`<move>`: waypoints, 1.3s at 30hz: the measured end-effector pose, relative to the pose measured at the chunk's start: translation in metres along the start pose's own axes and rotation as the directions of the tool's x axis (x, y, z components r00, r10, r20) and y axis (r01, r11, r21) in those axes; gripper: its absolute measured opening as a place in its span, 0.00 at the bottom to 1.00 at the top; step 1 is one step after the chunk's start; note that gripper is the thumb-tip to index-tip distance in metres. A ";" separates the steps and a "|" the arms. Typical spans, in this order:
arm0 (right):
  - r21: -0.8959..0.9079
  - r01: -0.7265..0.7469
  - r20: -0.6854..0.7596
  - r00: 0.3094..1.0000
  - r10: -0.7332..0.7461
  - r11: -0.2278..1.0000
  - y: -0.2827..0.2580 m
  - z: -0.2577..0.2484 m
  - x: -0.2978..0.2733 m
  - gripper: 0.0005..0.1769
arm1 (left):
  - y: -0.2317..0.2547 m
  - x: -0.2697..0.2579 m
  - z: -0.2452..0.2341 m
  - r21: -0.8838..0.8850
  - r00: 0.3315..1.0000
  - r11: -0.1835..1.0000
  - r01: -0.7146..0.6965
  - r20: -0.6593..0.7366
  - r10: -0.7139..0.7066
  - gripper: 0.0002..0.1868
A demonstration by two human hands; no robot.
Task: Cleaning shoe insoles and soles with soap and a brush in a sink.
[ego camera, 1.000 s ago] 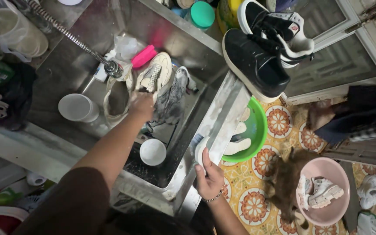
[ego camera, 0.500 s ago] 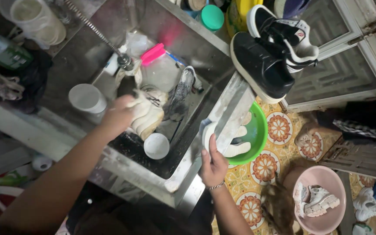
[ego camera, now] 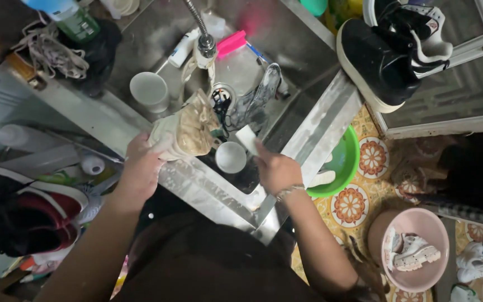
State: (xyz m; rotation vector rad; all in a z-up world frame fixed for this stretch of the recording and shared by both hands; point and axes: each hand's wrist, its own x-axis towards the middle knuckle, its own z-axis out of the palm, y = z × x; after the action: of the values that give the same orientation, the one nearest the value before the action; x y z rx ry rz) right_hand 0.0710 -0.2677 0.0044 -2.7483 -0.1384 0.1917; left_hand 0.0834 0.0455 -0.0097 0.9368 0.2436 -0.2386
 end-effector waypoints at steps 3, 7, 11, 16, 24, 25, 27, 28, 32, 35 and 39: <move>-0.230 0.101 0.293 0.955 -0.030 0.968 0.001 0.047 0.023 0.18 | -0.010 0.004 -0.012 0.245 0.964 0.957 0.154 -0.249 -0.091 0.20; -0.446 0.120 0.613 0.763 0.205 0.887 -0.024 0.087 0.059 0.17 | 0.001 -0.007 0.007 0.214 0.961 0.967 0.135 -0.267 -0.075 0.25; -0.393 0.113 0.650 0.737 0.189 0.913 -0.002 0.139 0.078 0.23 | 0.004 -0.015 0.006 0.322 0.957 0.938 0.128 -0.289 -0.032 0.31; -0.489 0.231 0.393 0.919 -0.024 0.841 -0.013 0.094 0.066 0.23 | 0.009 -0.027 0.015 0.377 0.971 0.926 0.033 -0.231 0.059 0.38; 0.742 -0.663 0.625 0.739 0.252 0.105 0.003 0.115 0.101 0.34 | -0.002 -0.034 0.017 0.188 0.978 0.981 -0.037 -0.195 0.074 0.42; 0.746 -0.657 0.620 0.744 0.252 0.106 -0.003 0.120 0.106 0.34 | -0.003 -0.031 0.016 0.189 0.979 0.981 -0.042 -0.190 0.078 0.42; 0.723 -0.641 0.636 0.763 -0.112 -0.256 -0.017 0.132 0.113 0.38 | -0.006 -0.029 0.013 0.290 0.976 0.957 0.002 -0.207 0.061 0.39; 0.722 -0.643 0.637 0.762 -0.117 -0.255 -0.031 0.119 0.114 0.38 | -0.004 -0.024 0.018 0.291 0.975 0.957 0.001 -0.211 0.064 0.39; 0.733 -0.463 0.487 0.869 -0.090 -0.498 -0.065 0.074 0.120 0.31 | 0.005 -0.001 0.025 0.207 0.995 0.976 -0.072 -0.050 0.084 0.43; 0.792 -0.302 0.369 0.929 0.021 -0.530 -0.058 0.043 0.134 0.30 | -0.003 0.024 0.017 0.176 0.991 0.977 -0.124 0.070 0.113 0.48; 0.854 -0.126 0.171 0.984 0.045 -0.506 -0.034 0.007 0.153 0.28 | -0.029 0.056 0.014 0.095 0.983 0.988 -0.124 0.148 0.109 0.51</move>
State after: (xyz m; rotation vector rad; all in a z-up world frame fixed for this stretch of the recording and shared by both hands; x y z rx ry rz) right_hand 0.2184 -0.2154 -0.0071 -0.6630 0.2328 0.2367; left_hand 0.1292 0.0120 -0.0407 1.0287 0.0445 -0.2105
